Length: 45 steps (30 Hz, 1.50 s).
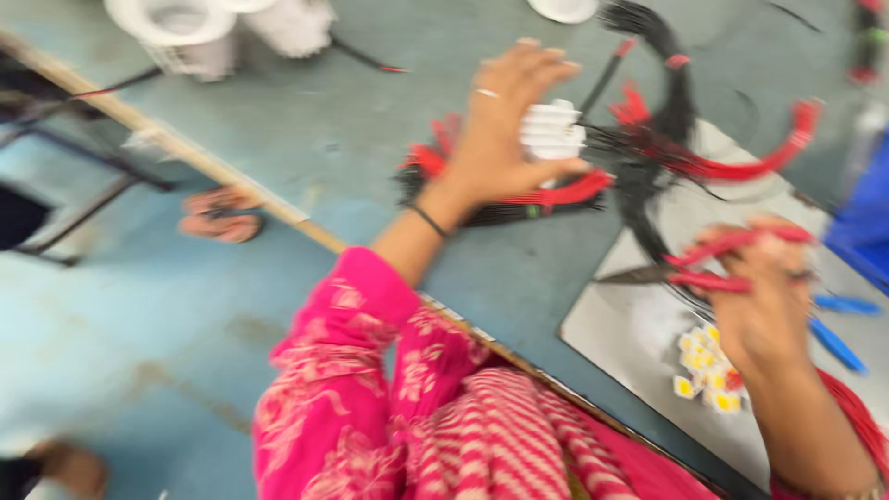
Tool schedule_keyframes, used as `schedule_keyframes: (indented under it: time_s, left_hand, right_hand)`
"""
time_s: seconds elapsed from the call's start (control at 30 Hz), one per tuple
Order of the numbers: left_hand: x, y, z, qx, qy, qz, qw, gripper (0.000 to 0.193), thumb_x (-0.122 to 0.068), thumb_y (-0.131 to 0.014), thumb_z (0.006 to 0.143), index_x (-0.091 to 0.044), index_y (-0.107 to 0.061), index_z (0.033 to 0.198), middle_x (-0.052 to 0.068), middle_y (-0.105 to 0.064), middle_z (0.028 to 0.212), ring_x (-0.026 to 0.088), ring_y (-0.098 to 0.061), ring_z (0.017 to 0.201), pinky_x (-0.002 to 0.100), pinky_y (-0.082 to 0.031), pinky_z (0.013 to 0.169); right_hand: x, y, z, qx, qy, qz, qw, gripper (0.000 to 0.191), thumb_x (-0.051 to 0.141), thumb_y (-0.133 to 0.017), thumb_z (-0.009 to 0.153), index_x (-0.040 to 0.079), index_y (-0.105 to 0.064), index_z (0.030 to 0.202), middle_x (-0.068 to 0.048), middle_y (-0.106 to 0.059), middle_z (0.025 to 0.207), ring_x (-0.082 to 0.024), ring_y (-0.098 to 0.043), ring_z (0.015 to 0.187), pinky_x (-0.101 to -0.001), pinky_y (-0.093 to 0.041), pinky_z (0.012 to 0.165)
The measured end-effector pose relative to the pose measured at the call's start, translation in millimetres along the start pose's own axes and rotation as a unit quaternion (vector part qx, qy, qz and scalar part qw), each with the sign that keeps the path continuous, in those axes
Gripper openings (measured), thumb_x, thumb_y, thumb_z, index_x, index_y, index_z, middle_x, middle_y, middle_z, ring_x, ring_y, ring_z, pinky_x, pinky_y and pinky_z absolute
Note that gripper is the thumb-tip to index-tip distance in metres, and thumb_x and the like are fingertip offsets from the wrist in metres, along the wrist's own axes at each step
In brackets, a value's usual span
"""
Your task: The person solders red wires onto small LED COB chips on a workbench using a soldering iron, placing finished chips aside. They then sort a bundle of black wires, thread a wire through a white lamp holder, and use pliers to crimp and secure the terminal on the holder.
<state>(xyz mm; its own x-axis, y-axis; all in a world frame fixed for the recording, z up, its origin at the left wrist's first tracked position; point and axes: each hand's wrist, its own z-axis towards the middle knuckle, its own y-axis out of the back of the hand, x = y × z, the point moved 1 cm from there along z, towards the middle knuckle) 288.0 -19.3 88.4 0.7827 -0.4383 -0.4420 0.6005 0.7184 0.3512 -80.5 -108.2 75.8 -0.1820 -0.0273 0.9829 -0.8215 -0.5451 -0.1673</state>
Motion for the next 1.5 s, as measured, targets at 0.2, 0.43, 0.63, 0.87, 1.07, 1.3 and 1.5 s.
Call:
schedule_keyframes:
  time_s: [0.2,0.43,0.63,0.87,1.07,1.3,1.5]
  left_hand:
    - [-109,-65,-72,0.110,0.272,-0.395,0.870,0.048,-0.041,-0.072,0.100,-0.006,-0.063,0.132,0.007,-0.071,0.111,0.013,-0.069,0.103,0.030,-0.057,0.088]
    - [-100,-77,-126,0.082,0.493,-0.530,0.685,0.044,-0.035,-0.071,0.103,0.009,-0.072,0.100,0.009,-0.074,0.083,0.016,-0.071,0.063,0.025,-0.053,0.051]
    - [-136,-46,-109,0.186,0.438,-0.334,0.814,0.043,-0.041,-0.067,0.100,0.000,-0.077,0.106,0.011,-0.076,0.071,0.014,-0.076,0.063,0.026,-0.061,0.054]
    - [-98,5,-63,0.005,0.320,-0.179,0.931,0.050,-0.038,-0.067,0.099,-0.005,-0.065,0.137,0.005,-0.078,0.091,0.013,-0.072,0.080,0.027,-0.059,0.079]
    - [-20,5,-58,0.069,0.213,-0.023,0.974,0.113,-0.049,-0.091,0.075,-0.004,-0.032,0.159,0.023,-0.045,0.158,0.039,-0.044,0.148,0.044,-0.037,0.121]
    - [16,-33,-34,0.163,0.252,0.051,0.953,0.125,-0.052,-0.093,0.058,-0.009,-0.029,0.156,0.016,-0.059,0.144,0.034,-0.058,0.136,0.054,-0.026,0.121]
    - [-24,-26,-19,0.169,0.162,0.078,0.969,0.093,-0.028,-0.091,0.061,-0.012,-0.049,0.142,0.013,-0.062,0.136,0.035,-0.059,0.133,0.061,-0.025,0.121]
  right_hand:
    - [-34,-2,-24,-0.017,0.094,-0.033,0.995,0.046,0.042,-0.062,0.098,0.014,-0.050,0.132,-0.010,-0.057,0.134,-0.030,-0.058,0.125,-0.0500,-0.054,0.103]
    - [-88,13,-2,0.103,0.236,-0.461,0.849,0.039,0.033,-0.069,0.081,0.012,-0.063,0.113,-0.012,-0.064,0.130,-0.028,-0.064,0.105,-0.0435,-0.055,0.092]
    - [-108,21,-12,0.184,0.335,-0.583,0.717,0.034,0.025,-0.075,0.066,0.011,-0.075,0.096,-0.014,-0.070,0.126,-0.026,-0.069,0.089,-0.0379,-0.055,0.082]
    - [-54,4,-60,0.167,0.040,-0.445,0.879,0.044,0.000,-0.063,0.082,0.008,-0.076,0.122,-0.009,-0.069,0.136,-0.019,-0.072,0.103,-0.0325,-0.055,0.082]
    - [-26,-7,-80,0.286,-0.160,-0.270,0.905,0.068,0.014,-0.059,0.087,0.010,-0.043,0.154,-0.003,-0.037,0.168,-0.023,-0.056,0.136,-0.0388,-0.036,0.113]
    - [-19,7,-96,0.286,-0.166,-0.095,0.939,0.065,0.008,-0.057,0.087,0.002,-0.049,0.151,-0.012,-0.034,0.167,-0.029,-0.043,0.146,-0.0455,-0.043,0.110]
    - [-4,22,-89,0.194,-0.168,-0.099,0.961,0.059,-0.002,-0.060,0.085,0.001,-0.057,0.144,-0.014,-0.045,0.161,-0.030,-0.058,0.132,-0.0444,-0.053,0.099]
